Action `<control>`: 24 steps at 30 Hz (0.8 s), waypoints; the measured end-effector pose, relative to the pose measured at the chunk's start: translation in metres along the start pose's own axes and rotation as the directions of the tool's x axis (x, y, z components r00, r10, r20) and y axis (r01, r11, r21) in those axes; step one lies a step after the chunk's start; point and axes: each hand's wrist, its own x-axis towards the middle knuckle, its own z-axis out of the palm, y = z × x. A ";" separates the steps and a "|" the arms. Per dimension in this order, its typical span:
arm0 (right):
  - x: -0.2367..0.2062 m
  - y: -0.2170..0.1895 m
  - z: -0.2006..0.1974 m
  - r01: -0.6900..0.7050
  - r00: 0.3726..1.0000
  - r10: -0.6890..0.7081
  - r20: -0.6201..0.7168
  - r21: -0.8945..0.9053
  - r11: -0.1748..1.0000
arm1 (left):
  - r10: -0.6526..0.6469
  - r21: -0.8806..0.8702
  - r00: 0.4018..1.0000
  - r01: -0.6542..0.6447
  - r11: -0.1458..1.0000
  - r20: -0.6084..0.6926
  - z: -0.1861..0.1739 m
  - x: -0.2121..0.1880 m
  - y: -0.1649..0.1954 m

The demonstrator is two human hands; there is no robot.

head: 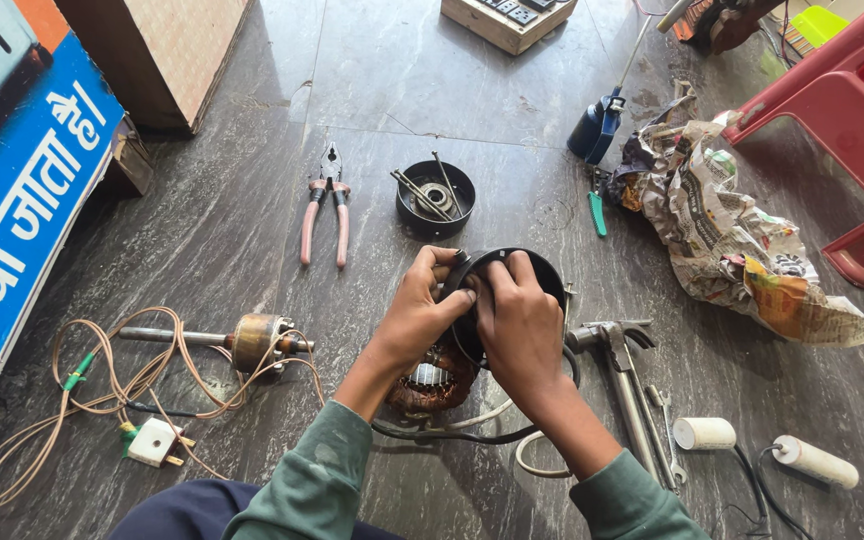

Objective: The person unwraps a motor stator from a cloth and places it on the floor. They then use pliers to repeatedly tap and adjust a black cylindrical component, likely a bearing housing, while seated on the floor.

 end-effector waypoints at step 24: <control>0.006 -0.005 -0.007 -0.086 0.995 0.094 -0.033 0.178 0.980 | -0.040 -0.124 0.999 0.043 0.991 0.027 -0.005 0.000 -0.004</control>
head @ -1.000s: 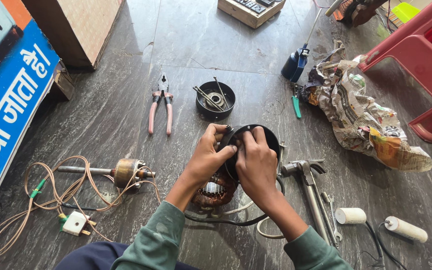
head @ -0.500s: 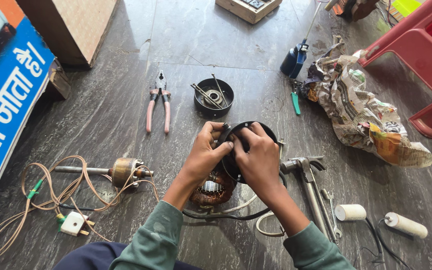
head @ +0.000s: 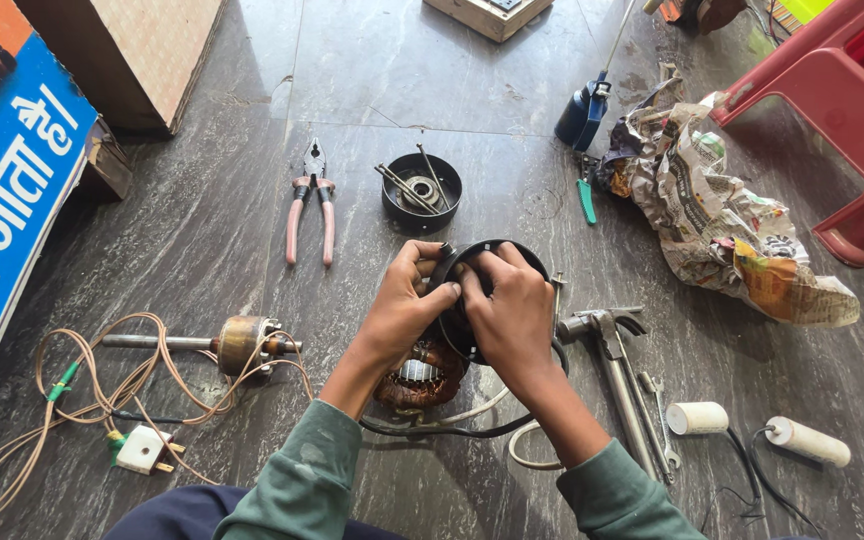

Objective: The person unwraps a motor stator from a cloth and places it on the floor. They then use pliers to repeatedly tap and adjust a black cylindrical component, likely a bearing housing, while seated on the floor.

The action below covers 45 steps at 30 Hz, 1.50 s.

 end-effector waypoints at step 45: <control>0.004 0.009 0.020 -0.193 0.980 0.192 0.042 0.004 0.981 | 0.046 0.129 0.996 -0.036 0.991 -0.075 0.006 -0.003 0.008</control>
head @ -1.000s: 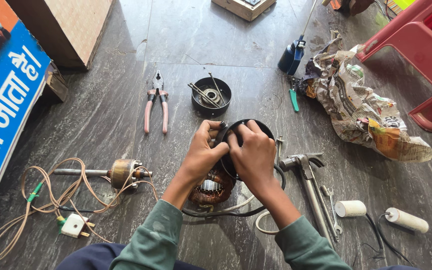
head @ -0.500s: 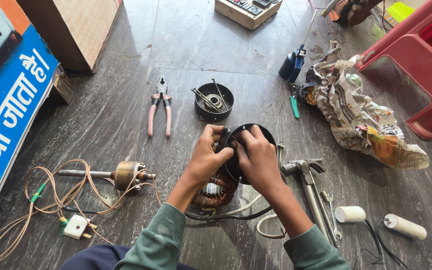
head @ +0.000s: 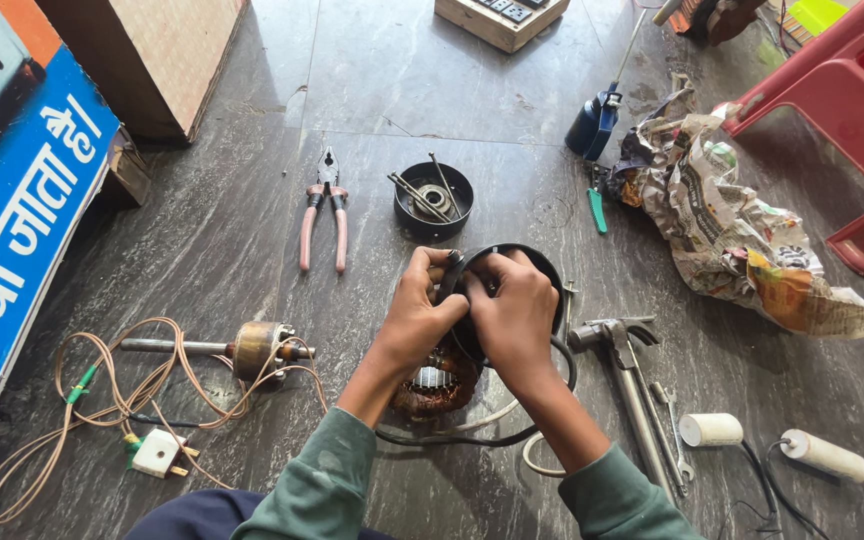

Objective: The person unwraps a motor stator from a cloth and places it on the floor. They then use pliers to repeatedly tap and adjust a black cylindrical component, likely a bearing housing, while seated on the floor.

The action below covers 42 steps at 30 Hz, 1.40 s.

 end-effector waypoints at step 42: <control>0.002 0.002 -0.045 0.140 0.986 -0.134 0.099 -0.059 0.988 | -0.040 -0.002 0.999 0.040 0.999 0.003 0.005 0.003 0.007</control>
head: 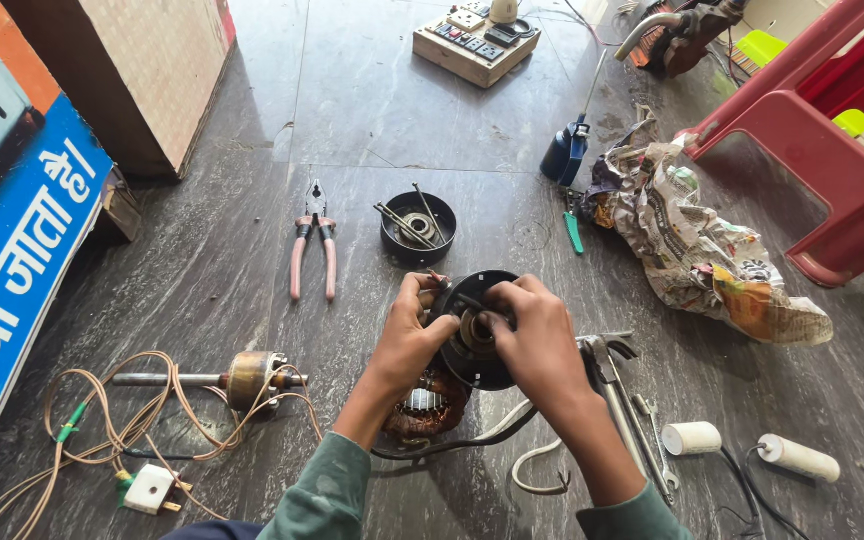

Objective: The person unwraps a motor stator from a cloth and places it on the floor. They then use pliers to repeatedly tap and adjust a black cylindrical component, likely a bearing housing, while seated on the floor.

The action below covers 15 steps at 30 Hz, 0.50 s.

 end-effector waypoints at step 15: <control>-0.012 -0.023 0.035 0.090 0.983 -0.077 -0.164 0.074 0.993 | -0.006 0.042 0.999 0.004 0.999 0.049 -0.023 -0.004 0.007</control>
